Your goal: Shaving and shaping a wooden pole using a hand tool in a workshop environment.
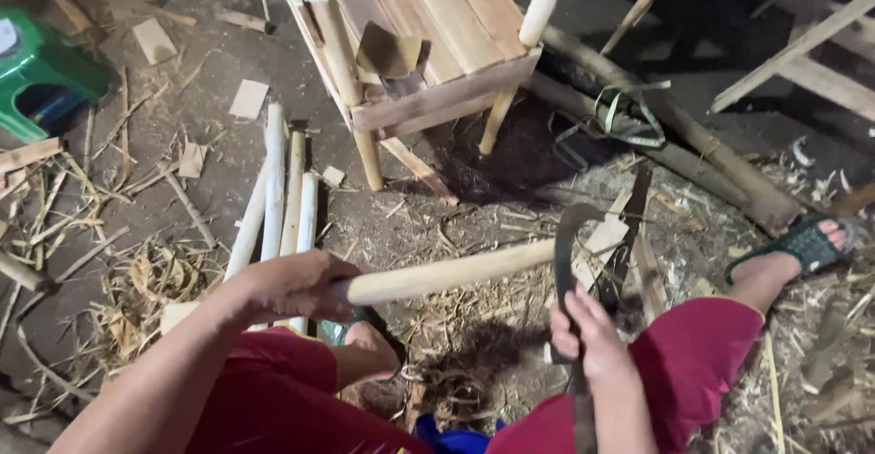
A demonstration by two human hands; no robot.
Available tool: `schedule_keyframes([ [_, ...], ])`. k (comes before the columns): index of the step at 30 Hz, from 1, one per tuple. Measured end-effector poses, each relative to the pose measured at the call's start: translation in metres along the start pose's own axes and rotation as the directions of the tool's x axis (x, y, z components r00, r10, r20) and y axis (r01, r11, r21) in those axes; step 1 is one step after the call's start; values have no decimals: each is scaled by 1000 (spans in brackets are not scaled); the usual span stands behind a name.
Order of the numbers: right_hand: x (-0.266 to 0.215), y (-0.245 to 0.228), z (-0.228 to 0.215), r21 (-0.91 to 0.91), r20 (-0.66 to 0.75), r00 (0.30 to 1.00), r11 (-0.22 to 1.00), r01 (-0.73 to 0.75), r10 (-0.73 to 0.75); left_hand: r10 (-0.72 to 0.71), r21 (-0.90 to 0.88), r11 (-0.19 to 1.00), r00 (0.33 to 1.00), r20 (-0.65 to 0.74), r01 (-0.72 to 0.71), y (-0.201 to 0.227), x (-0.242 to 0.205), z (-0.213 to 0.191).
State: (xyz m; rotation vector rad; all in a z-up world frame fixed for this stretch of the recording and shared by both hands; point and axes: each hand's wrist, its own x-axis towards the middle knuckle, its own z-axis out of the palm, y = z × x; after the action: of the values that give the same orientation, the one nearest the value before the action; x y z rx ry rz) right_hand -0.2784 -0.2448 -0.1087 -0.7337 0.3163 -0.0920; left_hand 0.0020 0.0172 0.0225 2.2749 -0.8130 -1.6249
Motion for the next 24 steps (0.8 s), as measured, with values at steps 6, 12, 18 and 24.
schedule_keyframes([
  [6,10,22,136,22,-104,902,908,-419,419,341,91,930,928,150,-356,6,23,12],
  [12,21,23,121,-85,186,896,915,-394,403,111,121,986,992,67,-118,18,5,12],
  [18,-6,-25,-7,-184,-376,927,980,-77,2,184,153,970,981,56,-191,0,-6,1],
  [24,-1,2,75,100,294,955,992,-76,44,223,12,974,973,58,-224,15,5,7],
])
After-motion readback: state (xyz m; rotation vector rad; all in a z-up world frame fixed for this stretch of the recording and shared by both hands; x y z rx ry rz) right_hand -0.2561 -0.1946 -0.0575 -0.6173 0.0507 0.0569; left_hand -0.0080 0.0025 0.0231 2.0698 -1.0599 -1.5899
